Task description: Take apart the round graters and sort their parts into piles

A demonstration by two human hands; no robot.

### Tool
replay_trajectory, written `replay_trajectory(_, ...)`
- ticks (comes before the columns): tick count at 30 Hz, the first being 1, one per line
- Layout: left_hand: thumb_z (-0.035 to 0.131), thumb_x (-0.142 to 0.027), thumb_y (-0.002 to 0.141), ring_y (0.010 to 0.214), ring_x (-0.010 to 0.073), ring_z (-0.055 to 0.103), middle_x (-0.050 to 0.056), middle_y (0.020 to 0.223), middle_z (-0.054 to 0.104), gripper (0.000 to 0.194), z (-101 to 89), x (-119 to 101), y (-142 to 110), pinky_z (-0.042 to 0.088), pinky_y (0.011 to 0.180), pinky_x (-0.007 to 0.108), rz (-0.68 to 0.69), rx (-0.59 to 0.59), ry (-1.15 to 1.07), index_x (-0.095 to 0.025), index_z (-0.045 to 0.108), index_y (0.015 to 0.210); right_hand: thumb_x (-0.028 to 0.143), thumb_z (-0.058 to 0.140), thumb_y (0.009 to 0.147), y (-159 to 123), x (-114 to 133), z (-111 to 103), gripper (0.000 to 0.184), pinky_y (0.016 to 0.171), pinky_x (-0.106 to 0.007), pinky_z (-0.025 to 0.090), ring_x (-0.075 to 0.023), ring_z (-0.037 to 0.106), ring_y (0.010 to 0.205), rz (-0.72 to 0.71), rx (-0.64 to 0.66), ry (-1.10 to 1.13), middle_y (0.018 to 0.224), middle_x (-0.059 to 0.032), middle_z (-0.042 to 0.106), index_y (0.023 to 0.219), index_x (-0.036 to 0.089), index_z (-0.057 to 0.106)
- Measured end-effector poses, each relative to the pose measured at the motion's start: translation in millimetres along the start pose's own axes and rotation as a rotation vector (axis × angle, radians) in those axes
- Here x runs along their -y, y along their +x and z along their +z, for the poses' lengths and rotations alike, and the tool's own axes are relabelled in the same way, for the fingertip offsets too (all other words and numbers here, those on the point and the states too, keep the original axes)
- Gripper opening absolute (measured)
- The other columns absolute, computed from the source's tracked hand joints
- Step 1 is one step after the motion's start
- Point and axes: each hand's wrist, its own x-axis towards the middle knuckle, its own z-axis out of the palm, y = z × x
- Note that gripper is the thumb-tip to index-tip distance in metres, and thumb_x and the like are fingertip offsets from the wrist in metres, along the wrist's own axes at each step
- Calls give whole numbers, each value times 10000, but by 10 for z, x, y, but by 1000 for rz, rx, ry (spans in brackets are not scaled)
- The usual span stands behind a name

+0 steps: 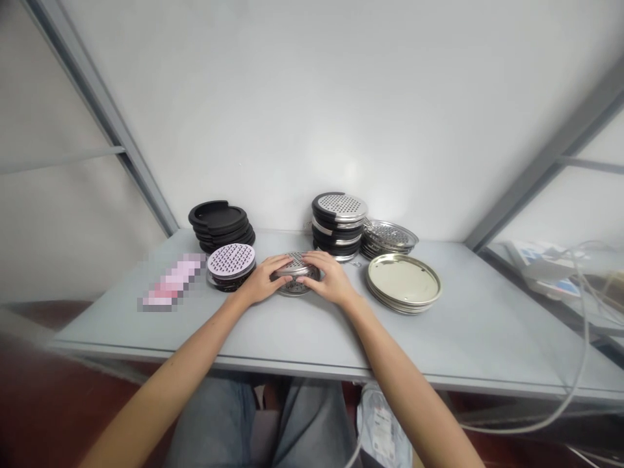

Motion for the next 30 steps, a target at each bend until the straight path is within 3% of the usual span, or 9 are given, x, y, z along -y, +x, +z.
replay_trajectory(2, 532, -474, 881, 1272, 231, 461, 92, 1349, 537, 500, 3, 17, 3, 349, 1102, 402, -1, -18, -18, -184, 542, 1289, 388, 693, 773, 4, -15, -25, 439, 1028, -442, 419, -263, 533, 1177, -3, -14, -22, 1230, -108, 611, 1170, 213, 623)
replay_trajectory(6, 534, -465, 883, 1248, 235, 485, 93, 1328, 555, 472, 10, 35, -1, 372, 1084, 420, 4, -46, -27, -196, 555, 1271, 229, 524, 881, -8, -127, -30, 312, 1007, -445, 441, -232, 549, 1153, -5, -13, -60, 1229, -93, 608, 1179, 224, 613)
replay_trajectory(12, 567, -453, 867, 1208, 240, 521, 105, 1296, 576, 450, 3, 16, -2, 403, 1061, 418, 29, -68, 6, -187, 585, 1230, 98, 434, 865, -40, -268, 25, 376, 979, -430, 477, -210, 590, 1108, -41, -23, -108, 1161, -79, 654, 1164, 224, 625)
replay_trajectory(17, 561, -433, 877, 1191, 236, 535, 100, 1280, 581, 408, -1, -2, 4, 418, 1047, 411, 38, -92, -22, -196, 595, 1207, 118, 420, 883, -50, -275, 27, 364, 987, -419, 474, -213, 592, 1126, -47, -54, -227, 1175, -88, 656, 1170, 203, 627)
replay_trajectory(30, 490, -356, 924, 1166, 213, 544, 112, 1224, 591, 370, 36, -7, 23, 427, 1031, 394, 48, -280, -15, -171, 506, 1245, 224, 476, 896, -65, -275, 27, 287, 806, -350, 543, -236, 695, 918, 189, -326, -427, 1056, -90, 716, 1100, 183, 673)
